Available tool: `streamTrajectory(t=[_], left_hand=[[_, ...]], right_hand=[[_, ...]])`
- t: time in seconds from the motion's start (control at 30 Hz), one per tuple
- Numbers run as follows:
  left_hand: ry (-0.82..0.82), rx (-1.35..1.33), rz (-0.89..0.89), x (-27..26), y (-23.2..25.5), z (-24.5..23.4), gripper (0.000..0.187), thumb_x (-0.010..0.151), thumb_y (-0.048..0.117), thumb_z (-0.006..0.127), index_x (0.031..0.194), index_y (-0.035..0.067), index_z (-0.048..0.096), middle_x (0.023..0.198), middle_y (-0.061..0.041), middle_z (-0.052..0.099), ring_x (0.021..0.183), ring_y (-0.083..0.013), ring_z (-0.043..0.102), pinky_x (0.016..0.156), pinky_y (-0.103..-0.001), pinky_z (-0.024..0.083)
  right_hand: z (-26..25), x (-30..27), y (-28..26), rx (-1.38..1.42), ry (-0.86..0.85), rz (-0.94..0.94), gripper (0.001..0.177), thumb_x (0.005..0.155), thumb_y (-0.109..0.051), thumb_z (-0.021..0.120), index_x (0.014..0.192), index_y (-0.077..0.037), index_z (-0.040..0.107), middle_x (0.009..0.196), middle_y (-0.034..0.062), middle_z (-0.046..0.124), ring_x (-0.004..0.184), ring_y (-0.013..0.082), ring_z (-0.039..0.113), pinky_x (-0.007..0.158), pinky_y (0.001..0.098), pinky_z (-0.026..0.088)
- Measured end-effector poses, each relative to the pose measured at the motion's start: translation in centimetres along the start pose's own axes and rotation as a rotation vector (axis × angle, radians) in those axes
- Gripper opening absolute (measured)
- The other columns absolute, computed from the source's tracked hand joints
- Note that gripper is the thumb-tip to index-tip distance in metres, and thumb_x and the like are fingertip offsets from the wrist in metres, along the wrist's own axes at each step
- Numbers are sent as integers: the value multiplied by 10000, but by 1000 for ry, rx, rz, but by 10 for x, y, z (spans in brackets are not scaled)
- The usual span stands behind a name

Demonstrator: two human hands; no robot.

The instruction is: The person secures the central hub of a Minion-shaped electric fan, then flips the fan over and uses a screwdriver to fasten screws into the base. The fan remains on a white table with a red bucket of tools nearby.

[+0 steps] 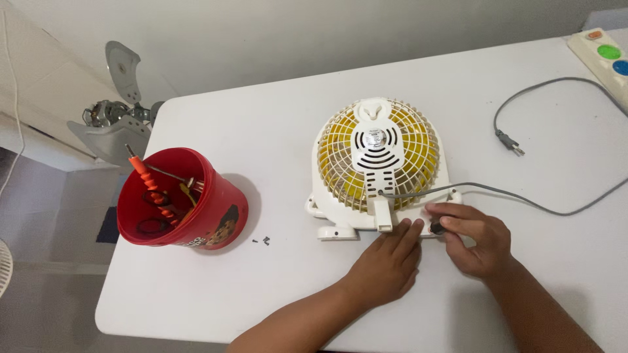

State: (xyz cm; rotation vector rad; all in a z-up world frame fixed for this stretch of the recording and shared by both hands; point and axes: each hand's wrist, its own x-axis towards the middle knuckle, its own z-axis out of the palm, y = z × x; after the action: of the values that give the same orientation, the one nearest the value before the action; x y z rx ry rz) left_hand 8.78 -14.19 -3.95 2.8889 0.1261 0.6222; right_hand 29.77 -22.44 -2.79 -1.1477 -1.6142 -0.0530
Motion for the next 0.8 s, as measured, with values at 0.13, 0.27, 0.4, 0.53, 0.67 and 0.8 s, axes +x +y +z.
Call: streamTrajectory(t=[0.13, 0.27, 0.4, 0.53, 0.67, 0.8], left_hand=[[-14, -31, -9, 0, -1, 0, 506, 860, 201, 722, 1256, -93, 612, 1586, -296, 417, 1438, -425, 492, 1153, -493, 459], [-17, -24, -12, 1, 0, 1, 515, 859, 197, 725, 1266, -97, 607, 1581, -297, 411, 1438, -435, 482, 1147, -501, 455], [-13, -28, -11, -1, 0, 2, 550, 867, 186, 728, 1310, -112, 594, 1585, -296, 413, 1449, -430, 476, 1155, -494, 454], [-24, -49, -19, 0, -1, 3, 531, 855, 188, 726, 1287, -96, 603, 1592, -294, 411, 1455, -427, 475, 1159, -493, 452], [-23, -26, -14, 0, -1, 2, 530, 848, 205, 729, 1269, -93, 607, 1594, -291, 412, 1451, -424, 478, 1149, -492, 455], [-26, -24, -10, -1, -1, 0, 496, 865, 206, 731, 1250, -83, 613, 1594, -289, 415, 1449, -422, 482, 1146, -488, 459]], right_hand=[[0, 1, -3, -73, 6, -37, 358, 821, 75, 730, 1092, -68, 545, 1140, 199, 723, 1016, 239, 770, 777, 293, 666], [0, -3, 0, -119, 35, -20, 357, 766, 0, 839, 1022, -99, 611, 1045, 136, 706, 936, 189, 761, 738, 271, 652], [6, -10, 6, -151, 53, -8, 419, 698, -98, 921, 1000, -141, 634, 1001, 70, 649, 906, 158, 719, 735, 264, 625], [5, -10, 9, -107, 62, -31, 396, 746, -92, 857, 1065, -139, 627, 1053, 91, 644, 911, 170, 704, 741, 283, 606], [-1, -6, 3, -33, 33, -16, 335, 825, 35, 622, 1135, -89, 593, 1182, 186, 658, 1036, 264, 726, 832, 340, 635], [0, -1, -4, -20, 17, 17, 326, 851, 109, 611, 1129, -56, 571, 1179, 194, 724, 1028, 263, 776, 805, 314, 672]])
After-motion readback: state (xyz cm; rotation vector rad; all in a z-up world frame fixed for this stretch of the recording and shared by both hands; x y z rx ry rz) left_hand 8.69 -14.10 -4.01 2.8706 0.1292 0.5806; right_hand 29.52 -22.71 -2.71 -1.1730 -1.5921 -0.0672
